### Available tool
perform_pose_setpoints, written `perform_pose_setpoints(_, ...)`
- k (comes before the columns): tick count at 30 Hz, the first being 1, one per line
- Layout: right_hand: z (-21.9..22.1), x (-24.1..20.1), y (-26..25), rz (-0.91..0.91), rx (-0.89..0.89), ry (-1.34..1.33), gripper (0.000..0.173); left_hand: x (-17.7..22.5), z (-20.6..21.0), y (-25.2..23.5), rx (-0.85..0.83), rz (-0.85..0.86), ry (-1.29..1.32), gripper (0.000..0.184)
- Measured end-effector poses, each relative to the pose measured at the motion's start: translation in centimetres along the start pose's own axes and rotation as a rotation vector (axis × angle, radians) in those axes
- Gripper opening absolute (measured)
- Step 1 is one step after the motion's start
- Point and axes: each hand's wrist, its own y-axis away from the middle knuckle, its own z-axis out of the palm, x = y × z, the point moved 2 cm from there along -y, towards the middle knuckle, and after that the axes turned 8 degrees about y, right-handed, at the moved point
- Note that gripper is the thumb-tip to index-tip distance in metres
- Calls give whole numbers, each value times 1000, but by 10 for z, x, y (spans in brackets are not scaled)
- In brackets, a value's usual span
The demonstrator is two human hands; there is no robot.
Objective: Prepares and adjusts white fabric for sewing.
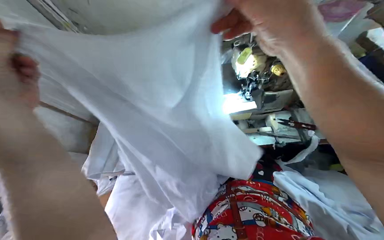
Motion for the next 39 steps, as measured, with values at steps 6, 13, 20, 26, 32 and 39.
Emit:
perform_pose_setpoints(6,60,73,31,-59,-278,396,41,-84,57,56,-213,-172,-400,62)
perform_pose_setpoints(13,66,161,185,157,-336,295,17,-134,149,225,-842,267,-245,17)
perform_pose_setpoints(20,77,198,240,361,-175,334,26,-182,199,261,-920,488,-355,17)
perform_pose_setpoints(26,94,182,220,202,-56,313,22,-148,163,232,-950,418,-187,21)
perform_pose_setpoints(32,134,176,158,320,-289,328,46,-128,156,225,-957,370,-233,22)
perform_pose_setpoints(39,119,174,147,507,-615,294,28,-117,163,219,-1008,146,-140,32)
